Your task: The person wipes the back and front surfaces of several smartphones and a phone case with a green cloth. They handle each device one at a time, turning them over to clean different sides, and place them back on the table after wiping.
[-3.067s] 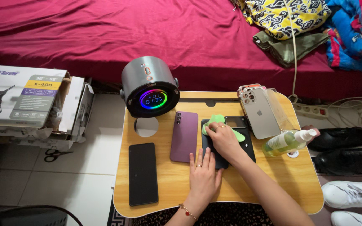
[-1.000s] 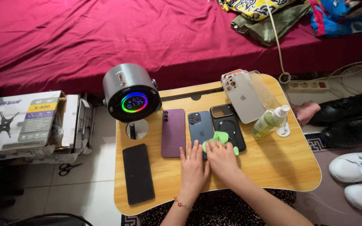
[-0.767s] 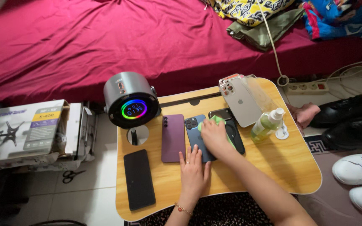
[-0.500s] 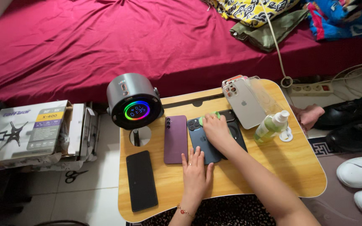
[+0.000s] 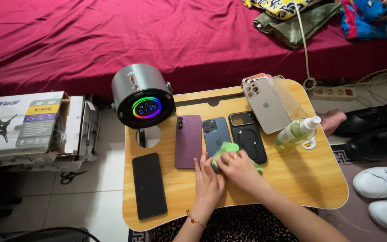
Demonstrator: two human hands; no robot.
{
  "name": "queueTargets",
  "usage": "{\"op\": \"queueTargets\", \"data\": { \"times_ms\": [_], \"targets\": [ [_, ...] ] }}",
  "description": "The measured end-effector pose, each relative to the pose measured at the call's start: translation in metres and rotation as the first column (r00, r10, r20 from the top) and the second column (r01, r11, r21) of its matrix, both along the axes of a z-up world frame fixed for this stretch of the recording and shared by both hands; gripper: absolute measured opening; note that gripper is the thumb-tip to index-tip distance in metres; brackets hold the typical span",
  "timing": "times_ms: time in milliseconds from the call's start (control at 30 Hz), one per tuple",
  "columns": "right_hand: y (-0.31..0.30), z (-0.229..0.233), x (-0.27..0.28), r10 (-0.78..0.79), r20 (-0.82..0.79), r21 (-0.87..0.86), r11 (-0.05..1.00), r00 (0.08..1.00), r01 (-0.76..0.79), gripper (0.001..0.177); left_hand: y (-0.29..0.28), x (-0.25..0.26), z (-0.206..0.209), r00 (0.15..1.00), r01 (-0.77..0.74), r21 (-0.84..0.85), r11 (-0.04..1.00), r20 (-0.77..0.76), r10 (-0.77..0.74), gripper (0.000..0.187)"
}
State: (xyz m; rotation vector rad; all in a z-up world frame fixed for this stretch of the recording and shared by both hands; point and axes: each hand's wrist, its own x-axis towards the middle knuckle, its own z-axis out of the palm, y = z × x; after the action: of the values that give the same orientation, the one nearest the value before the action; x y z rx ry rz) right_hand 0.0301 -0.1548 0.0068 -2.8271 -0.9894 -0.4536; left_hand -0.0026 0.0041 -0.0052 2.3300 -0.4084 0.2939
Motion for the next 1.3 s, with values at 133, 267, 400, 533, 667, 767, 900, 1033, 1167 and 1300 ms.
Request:
{"op": "queueTargets", "data": {
  "times_ms": [133,267,400,533,667,767,900,1033,1167,1300],
  "targets": [
    [0.007,0.003,0.049,-0.024,0.020,-0.036,0.999,1.000,0.025,0.038,-0.002,0.003,0.003,0.999,-0.028,-0.063,0.998,0.028,0.030,0.067],
    [0.015,0.004,0.079,0.012,0.047,0.018,1.000,0.999,-0.013,0.037,-0.003,0.003,0.004,0.996,-0.045,-0.086,0.995,0.068,0.051,0.062],
    [0.018,0.003,0.069,0.018,0.012,0.009,1.000,1.000,-0.018,0.040,-0.001,0.002,0.000,0.998,-0.033,-0.117,0.993,0.055,0.039,0.064],
    [0.008,0.008,0.031,0.082,-0.068,0.007,0.997,0.994,-0.082,0.045,0.000,0.002,-0.005,1.000,-0.021,-0.079,0.997,0.021,0.022,0.066],
    [-0.008,0.013,0.008,0.122,-0.085,0.058,0.991,0.989,-0.117,0.040,0.000,0.003,-0.005,0.999,-0.028,-0.092,0.995,0.037,0.031,0.066],
    [-0.023,0.012,0.011,0.076,-0.073,0.050,0.996,0.994,-0.072,0.038,-0.001,0.003,-0.002,0.998,-0.029,-0.084,0.996,0.051,0.033,0.067],
    [-0.031,0.006,0.039,-0.080,-0.120,-0.056,0.996,0.990,0.073,0.038,-0.002,0.004,0.005,0.999,-0.047,0.065,0.997,0.025,0.046,0.051],
    [-0.028,0.007,0.068,-0.180,-0.041,-0.046,0.983,0.983,0.178,0.035,-0.004,0.006,0.009,0.997,-0.067,0.152,0.986,0.051,0.060,0.040],
    [-0.017,0.008,0.090,-0.199,0.021,-0.035,0.979,0.980,0.200,0.032,-0.006,0.005,0.007,0.996,-0.073,0.171,0.983,0.053,0.065,0.038],
    [-0.004,0.006,0.101,-0.134,0.100,0.043,0.991,0.986,0.130,0.031,-0.007,0.006,0.006,0.996,-0.078,0.181,0.980,0.053,0.070,0.038]
  ]
}}
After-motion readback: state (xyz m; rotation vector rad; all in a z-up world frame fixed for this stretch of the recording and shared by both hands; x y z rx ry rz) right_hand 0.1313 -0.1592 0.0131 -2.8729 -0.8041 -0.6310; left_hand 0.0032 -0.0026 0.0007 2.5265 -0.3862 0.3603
